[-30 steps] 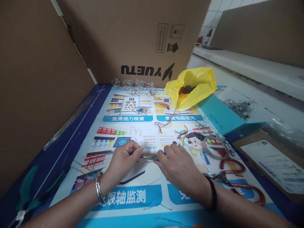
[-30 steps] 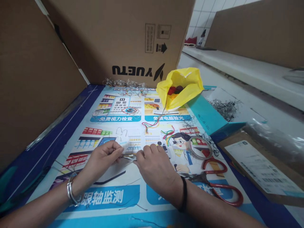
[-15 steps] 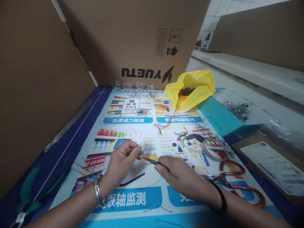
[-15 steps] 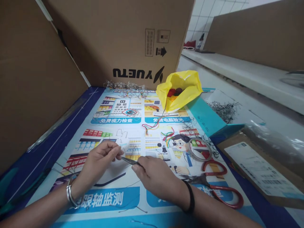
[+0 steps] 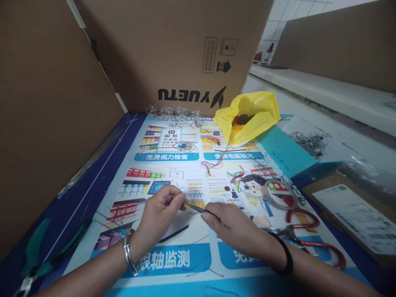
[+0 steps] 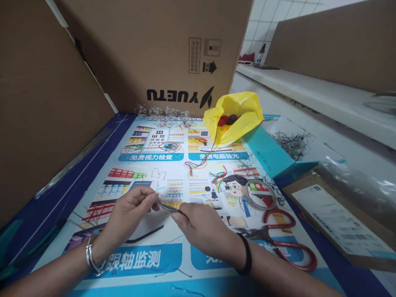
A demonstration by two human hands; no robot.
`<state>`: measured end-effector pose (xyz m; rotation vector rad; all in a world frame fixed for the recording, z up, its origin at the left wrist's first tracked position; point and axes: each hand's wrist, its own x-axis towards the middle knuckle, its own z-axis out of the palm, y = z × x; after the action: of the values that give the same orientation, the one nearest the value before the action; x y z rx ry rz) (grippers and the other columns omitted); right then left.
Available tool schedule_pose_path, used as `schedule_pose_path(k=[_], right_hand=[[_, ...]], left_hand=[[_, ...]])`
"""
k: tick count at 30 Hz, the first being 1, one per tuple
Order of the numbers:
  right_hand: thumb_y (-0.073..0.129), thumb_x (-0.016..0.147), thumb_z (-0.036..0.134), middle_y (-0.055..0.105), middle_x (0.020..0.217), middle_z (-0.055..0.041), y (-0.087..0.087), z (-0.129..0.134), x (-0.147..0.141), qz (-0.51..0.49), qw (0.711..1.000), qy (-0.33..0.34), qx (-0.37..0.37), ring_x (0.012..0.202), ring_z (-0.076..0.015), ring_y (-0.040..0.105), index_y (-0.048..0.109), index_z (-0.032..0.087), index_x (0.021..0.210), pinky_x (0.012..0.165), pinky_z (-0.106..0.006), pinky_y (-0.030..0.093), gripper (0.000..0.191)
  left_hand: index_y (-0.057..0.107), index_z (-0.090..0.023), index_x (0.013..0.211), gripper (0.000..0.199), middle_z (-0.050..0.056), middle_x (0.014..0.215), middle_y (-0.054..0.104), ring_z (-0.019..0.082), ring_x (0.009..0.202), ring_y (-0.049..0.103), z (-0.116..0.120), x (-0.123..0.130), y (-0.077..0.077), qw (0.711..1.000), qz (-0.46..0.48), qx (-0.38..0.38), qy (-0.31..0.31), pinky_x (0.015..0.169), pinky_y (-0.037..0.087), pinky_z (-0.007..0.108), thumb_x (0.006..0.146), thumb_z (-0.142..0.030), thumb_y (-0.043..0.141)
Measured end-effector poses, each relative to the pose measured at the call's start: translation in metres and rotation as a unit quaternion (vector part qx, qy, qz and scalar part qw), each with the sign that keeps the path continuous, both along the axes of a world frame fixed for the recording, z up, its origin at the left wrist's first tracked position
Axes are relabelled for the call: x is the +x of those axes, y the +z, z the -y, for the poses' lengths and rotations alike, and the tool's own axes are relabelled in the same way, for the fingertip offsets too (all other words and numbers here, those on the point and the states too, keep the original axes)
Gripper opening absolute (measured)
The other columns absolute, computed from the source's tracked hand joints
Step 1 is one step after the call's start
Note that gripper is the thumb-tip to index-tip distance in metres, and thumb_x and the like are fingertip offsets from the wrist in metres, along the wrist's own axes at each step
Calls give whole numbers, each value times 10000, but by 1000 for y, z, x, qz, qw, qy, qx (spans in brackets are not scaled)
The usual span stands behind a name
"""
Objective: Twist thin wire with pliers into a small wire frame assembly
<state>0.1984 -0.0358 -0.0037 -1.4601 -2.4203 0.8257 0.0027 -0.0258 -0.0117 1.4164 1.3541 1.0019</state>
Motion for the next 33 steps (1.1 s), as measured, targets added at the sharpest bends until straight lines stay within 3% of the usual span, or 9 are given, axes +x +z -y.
schedule_pose_path(k=[19,27,33], right_hand=[[322,914,404,508,622,21,0,-4,2,-67,994,18,-89,569,-90,442,477,173,679,505,-208,248,365],[295,912,437,505,582,19,-7,-2,0,-140,969,-24,-202,495,-79,480,525,168,724,456,-177,315,401],[299,902,450,463,534,35,-12,7,-9,-200,944,-50,-259,409,-71,447,478,174,712,376,-165,324,379]], left_hand=[[550,-167,742,123,-2,634,638,121,607,600,4,1,-1,1000,14,-5,2,598,460,223,805,-272,538],[543,-173,740,127,-2,612,628,123,591,581,4,0,-4,1000,9,3,9,578,441,229,814,-276,535],[510,-172,719,164,-16,566,605,105,533,537,3,2,-3,997,64,-20,28,524,417,209,818,-298,544]])
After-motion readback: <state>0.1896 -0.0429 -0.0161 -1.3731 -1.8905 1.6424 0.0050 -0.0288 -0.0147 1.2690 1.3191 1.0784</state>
